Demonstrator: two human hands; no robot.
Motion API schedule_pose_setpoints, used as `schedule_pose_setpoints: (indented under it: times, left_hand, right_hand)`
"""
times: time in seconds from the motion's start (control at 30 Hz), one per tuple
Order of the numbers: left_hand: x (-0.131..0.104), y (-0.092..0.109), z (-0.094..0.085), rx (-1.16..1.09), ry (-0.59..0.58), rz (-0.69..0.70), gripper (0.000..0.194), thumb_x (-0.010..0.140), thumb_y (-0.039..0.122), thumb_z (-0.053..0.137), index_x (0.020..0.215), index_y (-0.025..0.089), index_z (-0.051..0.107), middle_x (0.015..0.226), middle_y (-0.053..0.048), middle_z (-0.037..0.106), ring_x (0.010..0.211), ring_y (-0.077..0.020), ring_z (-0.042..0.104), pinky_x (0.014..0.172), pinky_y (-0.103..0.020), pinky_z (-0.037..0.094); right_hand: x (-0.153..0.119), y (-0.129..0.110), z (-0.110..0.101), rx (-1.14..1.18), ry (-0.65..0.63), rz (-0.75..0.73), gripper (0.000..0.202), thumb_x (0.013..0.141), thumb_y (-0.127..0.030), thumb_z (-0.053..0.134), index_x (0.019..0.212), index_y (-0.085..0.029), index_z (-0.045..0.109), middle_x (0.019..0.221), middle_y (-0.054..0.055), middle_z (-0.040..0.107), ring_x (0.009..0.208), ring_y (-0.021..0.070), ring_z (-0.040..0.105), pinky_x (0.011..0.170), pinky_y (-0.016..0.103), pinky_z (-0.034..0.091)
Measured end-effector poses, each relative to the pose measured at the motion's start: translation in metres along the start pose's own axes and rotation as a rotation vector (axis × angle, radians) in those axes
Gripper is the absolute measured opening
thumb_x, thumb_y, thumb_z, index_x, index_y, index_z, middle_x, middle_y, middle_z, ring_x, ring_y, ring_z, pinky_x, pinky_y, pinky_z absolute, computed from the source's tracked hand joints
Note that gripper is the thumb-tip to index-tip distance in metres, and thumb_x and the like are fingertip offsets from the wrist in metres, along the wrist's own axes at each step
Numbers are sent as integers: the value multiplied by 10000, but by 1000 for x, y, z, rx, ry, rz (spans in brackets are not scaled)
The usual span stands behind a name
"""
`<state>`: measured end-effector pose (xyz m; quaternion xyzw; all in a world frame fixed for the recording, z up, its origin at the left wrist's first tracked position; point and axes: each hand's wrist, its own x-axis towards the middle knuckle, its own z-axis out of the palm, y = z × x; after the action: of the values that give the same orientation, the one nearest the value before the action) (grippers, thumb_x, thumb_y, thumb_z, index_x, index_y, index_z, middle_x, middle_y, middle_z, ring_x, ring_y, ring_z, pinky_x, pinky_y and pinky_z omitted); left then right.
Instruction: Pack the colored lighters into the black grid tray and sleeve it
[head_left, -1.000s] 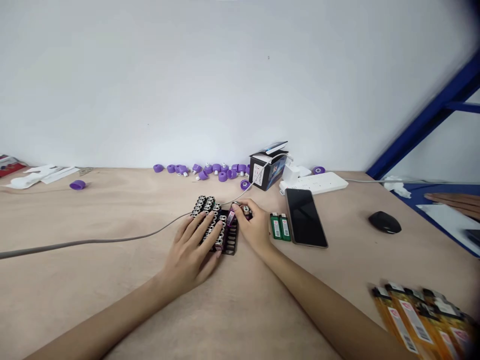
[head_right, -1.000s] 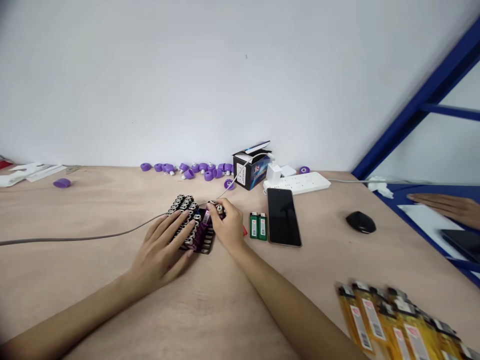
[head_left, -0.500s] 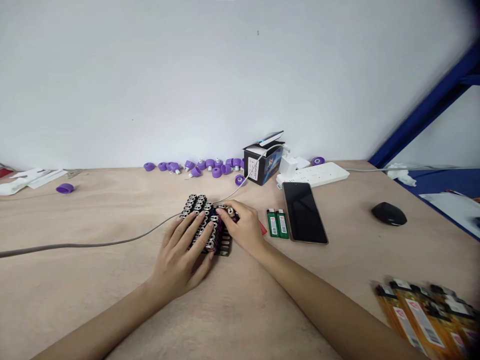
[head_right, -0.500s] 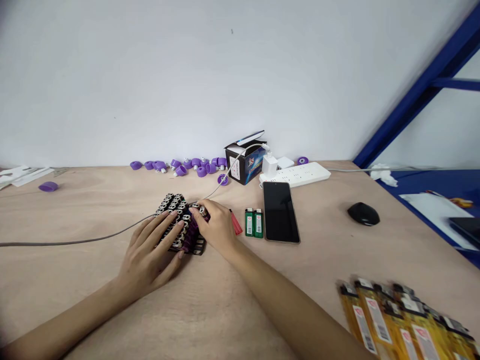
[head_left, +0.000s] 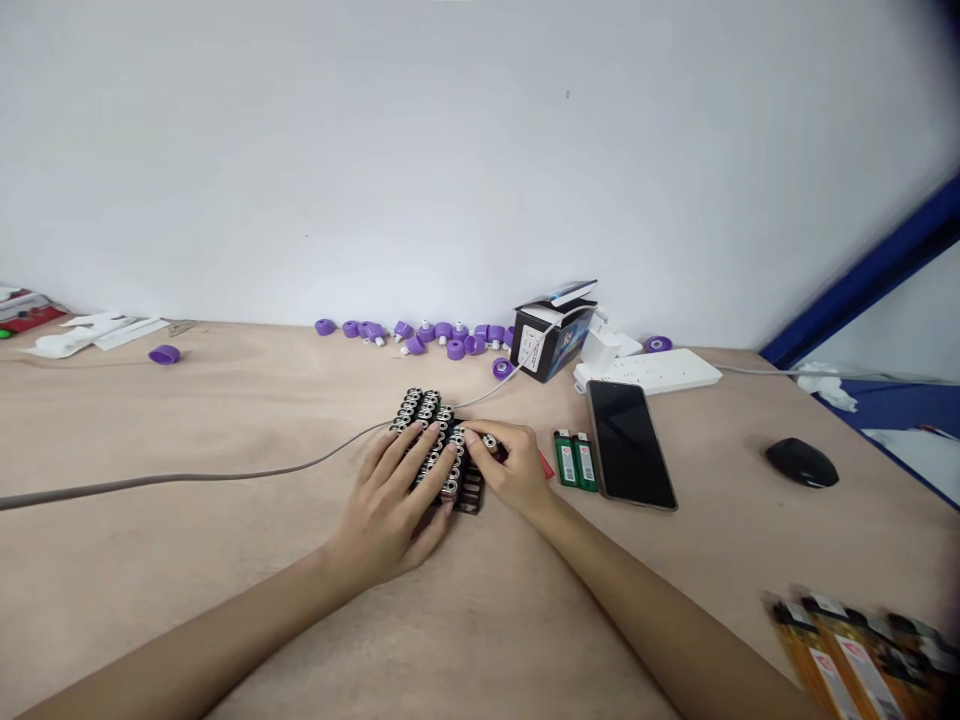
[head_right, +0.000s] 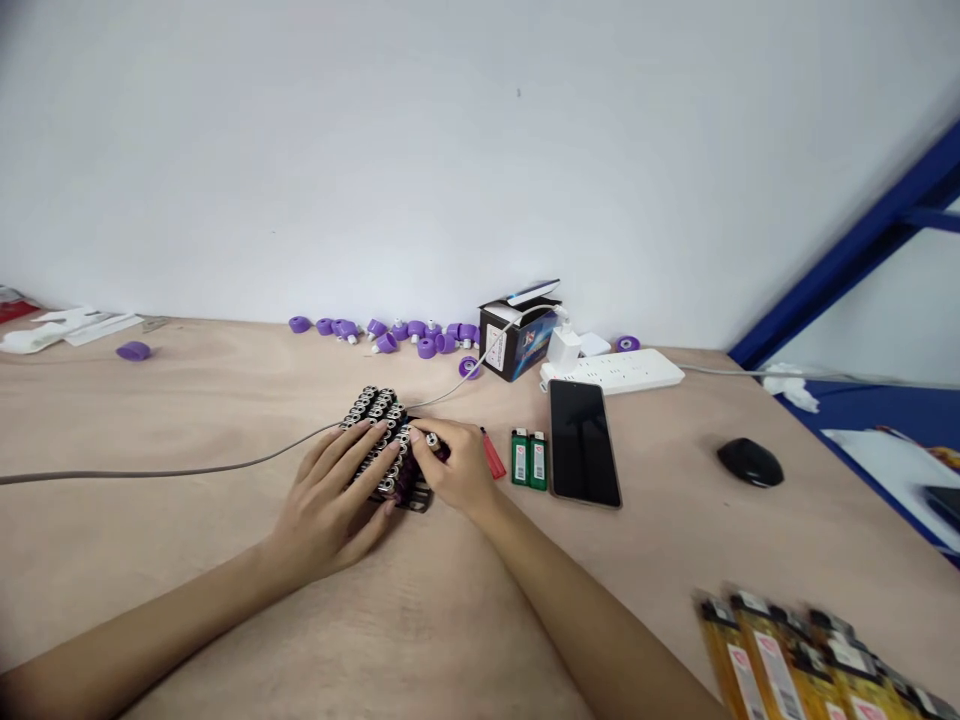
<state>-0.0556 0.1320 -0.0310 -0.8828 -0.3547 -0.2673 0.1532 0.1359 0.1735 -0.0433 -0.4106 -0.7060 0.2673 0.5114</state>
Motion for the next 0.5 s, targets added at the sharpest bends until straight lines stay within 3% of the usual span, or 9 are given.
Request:
schedule_pose_setpoints:
  times: [0.2,0.37,0.5]
  left_hand:
    - [-1,-1,1,-17,-18,-1,555,887,254,544,1419,114,472,1476,-201,453,1394,-368,362,1133,-536,257]
    - [-2,-1,1,-29,-28,-11,537,891,256,527,1409,119,491,1483,-198,447,1394,-365,358,1144,-527,233]
    - [-4,0,1,-46,-32,-15,538,895,249,519,1415,115,482,1479,-207,447,1394,-375,354,1137,-538,239]
  right_hand:
    - [-2,-5,-3,-26,-59,9,247,900,-236,513,1008,-209,733,928,57,763,846,245,709,788,348,531]
    - [-6,-8,-5,-104,30,57,209,881,-257,522,1018,-190,665,696,-3,629,589,175,577,608,296,456]
    - [-14,-10,-6,-35,106,98,197,866,-253,535,1052,-198,571,692,-33,533,567,147,475,573,277,388]
